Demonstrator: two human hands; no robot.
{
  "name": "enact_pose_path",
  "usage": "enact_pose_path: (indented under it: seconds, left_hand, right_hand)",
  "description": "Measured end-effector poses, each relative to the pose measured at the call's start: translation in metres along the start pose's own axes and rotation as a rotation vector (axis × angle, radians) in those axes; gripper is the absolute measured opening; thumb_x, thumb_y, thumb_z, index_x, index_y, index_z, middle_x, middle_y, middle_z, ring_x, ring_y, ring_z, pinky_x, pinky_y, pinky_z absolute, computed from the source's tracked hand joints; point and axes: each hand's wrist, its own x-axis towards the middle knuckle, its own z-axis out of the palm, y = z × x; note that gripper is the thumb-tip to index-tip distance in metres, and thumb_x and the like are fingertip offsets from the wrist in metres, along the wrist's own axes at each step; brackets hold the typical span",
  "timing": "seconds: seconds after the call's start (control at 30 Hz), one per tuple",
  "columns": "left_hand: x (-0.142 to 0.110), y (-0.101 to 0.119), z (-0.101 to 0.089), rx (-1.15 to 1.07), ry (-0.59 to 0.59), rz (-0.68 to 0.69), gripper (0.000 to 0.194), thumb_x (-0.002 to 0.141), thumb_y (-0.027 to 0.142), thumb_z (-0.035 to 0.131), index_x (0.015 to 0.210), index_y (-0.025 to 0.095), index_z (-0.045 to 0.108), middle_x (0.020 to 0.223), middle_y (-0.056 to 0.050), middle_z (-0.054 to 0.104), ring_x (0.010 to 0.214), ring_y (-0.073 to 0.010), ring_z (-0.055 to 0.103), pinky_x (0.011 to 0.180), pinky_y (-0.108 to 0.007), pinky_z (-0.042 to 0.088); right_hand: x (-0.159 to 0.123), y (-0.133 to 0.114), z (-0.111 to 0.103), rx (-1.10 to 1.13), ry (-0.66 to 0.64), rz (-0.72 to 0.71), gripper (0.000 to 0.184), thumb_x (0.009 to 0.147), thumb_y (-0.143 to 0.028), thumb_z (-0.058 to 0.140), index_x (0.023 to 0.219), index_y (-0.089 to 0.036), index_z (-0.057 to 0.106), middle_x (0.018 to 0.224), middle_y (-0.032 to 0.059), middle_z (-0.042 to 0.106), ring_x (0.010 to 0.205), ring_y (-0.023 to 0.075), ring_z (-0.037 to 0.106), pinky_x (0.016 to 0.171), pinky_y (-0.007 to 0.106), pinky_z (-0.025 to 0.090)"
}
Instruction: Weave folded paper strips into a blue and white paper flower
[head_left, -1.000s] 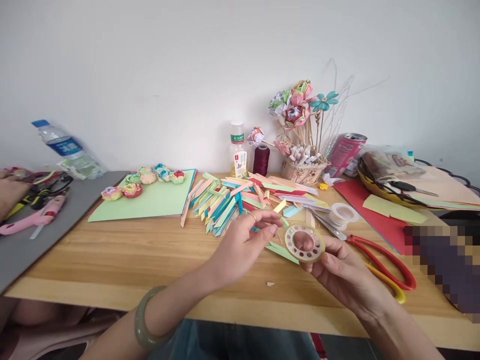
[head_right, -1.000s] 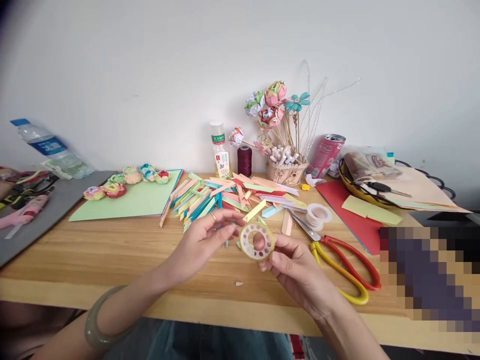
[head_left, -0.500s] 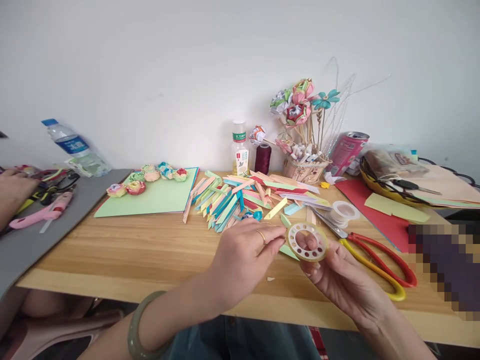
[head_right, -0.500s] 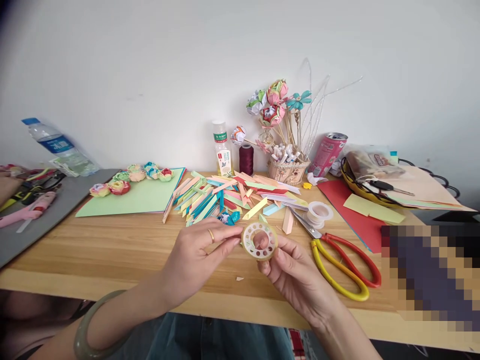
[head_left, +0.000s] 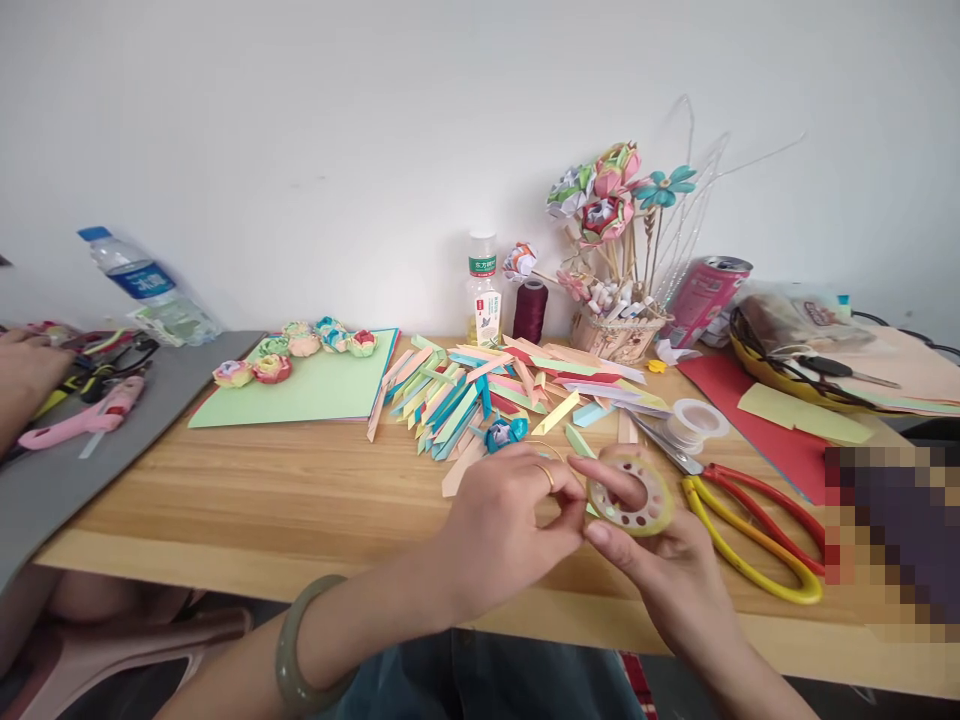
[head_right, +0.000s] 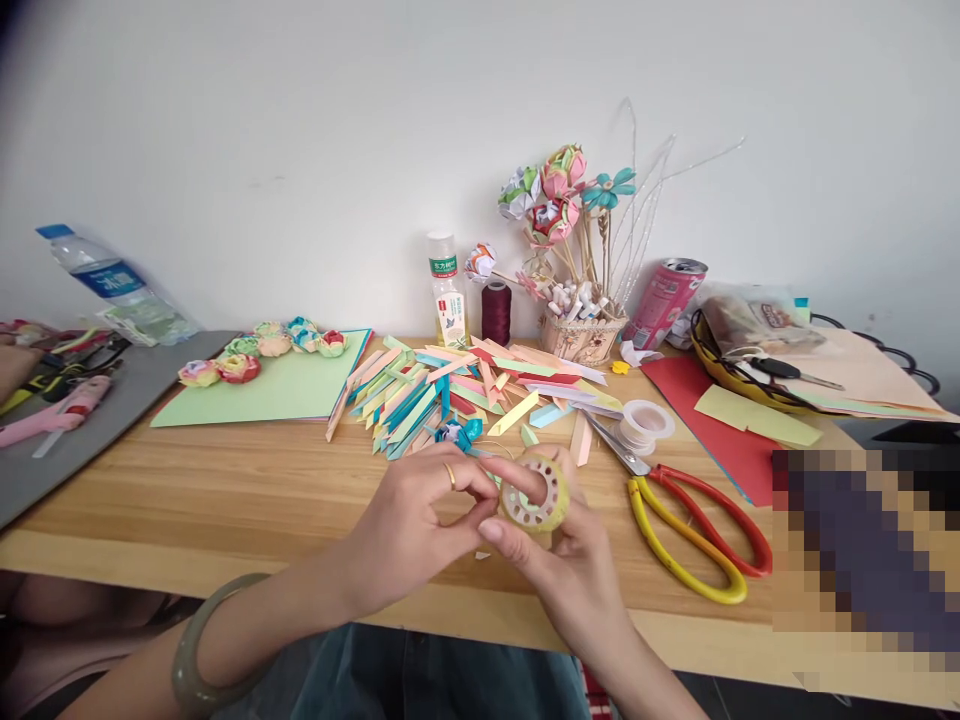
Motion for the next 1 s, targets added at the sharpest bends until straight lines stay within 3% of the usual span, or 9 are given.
enact_pose_path:
  seconds: [0.13,0.27,0.37,0.53,0.63,0.77,0.87,0.93,1.0]
  left_hand:
    - [0.001,0.003,-0.003,-0.084,-0.037,-0.118,0.012,0.067,0.008,0.053,0.06,0.016,0.057,0.058,0.002,0.06,0.061,-0.0097,0.054,0.063,-0.022,0.043]
    - [0.0,0.003,-0.008,-0.137,-0.071,-0.267,0.011,0.067,0.01,0.051,0.061,0.017,0.057,0.06,0.002,0.059,0.061,-0.0102,0.053,0.06,-0.022,0.043]
    - [-0.004,-0.002,-0.009,-0.185,-0.151,-0.265,0.011,0.067,0.01,0.051,0.06,0.017,0.056,0.06,0.001,0.058,0.063,-0.0109,0.054,0.062,-0.022,0.044]
    - [-0.011,-0.012,-0.009,-0.217,-0.21,-0.35,0.01,0.067,0.011,0.051,0.064,0.016,0.059,0.063,0.001,0.061,0.064,-0.011,0.055,0.062,-0.021,0.045]
    - [-0.015,-0.015,-0.009,-0.228,-0.237,-0.397,0.011,0.072,0.017,0.051,0.07,0.016,0.062,0.067,-0.001,0.064,0.066,-0.0113,0.058,0.062,-0.021,0.047]
    - [-0.014,-0.024,-0.012,-0.039,-0.143,-0.352,0.021,0.077,0.025,0.05,0.094,0.021,0.063,0.074,-0.001,0.066,0.07,-0.0135,0.06,0.067,-0.026,0.048]
    - [-0.004,-0.041,-0.017,0.173,0.07,-0.297,0.027,0.077,0.024,0.05,0.104,0.02,0.055,0.081,-0.002,0.066,0.078,-0.0153,0.06,0.076,-0.032,0.046]
    - [0.004,-0.055,-0.019,0.283,0.059,-0.326,0.039,0.073,0.03,0.056,0.109,0.017,0.049,0.095,-0.006,0.063,0.089,-0.0191,0.057,0.077,-0.035,0.045]
    - [0.009,-0.068,-0.018,0.371,-0.064,-0.343,0.056,0.063,0.038,0.066,0.112,0.017,0.046,0.098,-0.009,0.061,0.096,-0.0246,0.054,0.076,-0.037,0.045]
  right_hand:
    - [0.007,-0.002,-0.001,-0.004,0.171,-0.062,0.03,0.069,-0.031,0.066,0.099,-0.034,0.064,0.119,-0.0008,0.054,0.12,0.0252,0.035,0.1,0.043,0.025]
    - [0.009,-0.001,-0.003,0.211,0.285,0.024,0.023,0.071,-0.028,0.066,0.093,-0.032,0.065,0.112,-0.0012,0.059,0.101,0.0217,0.054,0.092,0.041,0.038]
    - [0.009,-0.002,-0.004,0.195,0.207,0.091,0.014,0.07,-0.028,0.066,0.085,-0.028,0.065,0.094,0.0003,0.065,0.08,0.0187,0.061,0.077,0.035,0.047]
    - [0.014,-0.006,-0.009,-0.028,-0.002,0.104,0.011,0.063,-0.027,0.072,0.066,-0.022,0.062,0.068,-0.001,0.061,0.068,0.016,0.057,0.064,0.027,0.046]
    - [0.017,-0.008,-0.011,-0.113,0.013,0.09,0.015,0.063,-0.031,0.071,0.065,-0.02,0.061,0.066,-0.0003,0.059,0.066,0.0163,0.055,0.06,0.028,0.045]
    - [0.025,-0.01,-0.014,-0.181,0.125,-0.008,0.014,0.065,-0.029,0.07,0.066,-0.022,0.058,0.067,-0.0012,0.059,0.067,0.0163,0.054,0.065,0.029,0.043]
    - [0.036,-0.014,-0.019,-0.208,0.227,-0.089,0.014,0.067,-0.029,0.069,0.067,-0.024,0.056,0.067,-0.0015,0.057,0.068,0.0165,0.053,0.065,0.03,0.043]
    - [0.046,-0.017,-0.021,-0.24,0.263,-0.102,0.014,0.067,-0.03,0.068,0.068,-0.024,0.056,0.067,-0.0015,0.056,0.066,0.0163,0.053,0.062,0.03,0.043]
    - [0.057,-0.017,-0.021,-0.255,0.221,-0.076,0.015,0.066,-0.032,0.068,0.069,-0.022,0.057,0.068,-0.0014,0.055,0.066,0.0158,0.053,0.061,0.029,0.043]
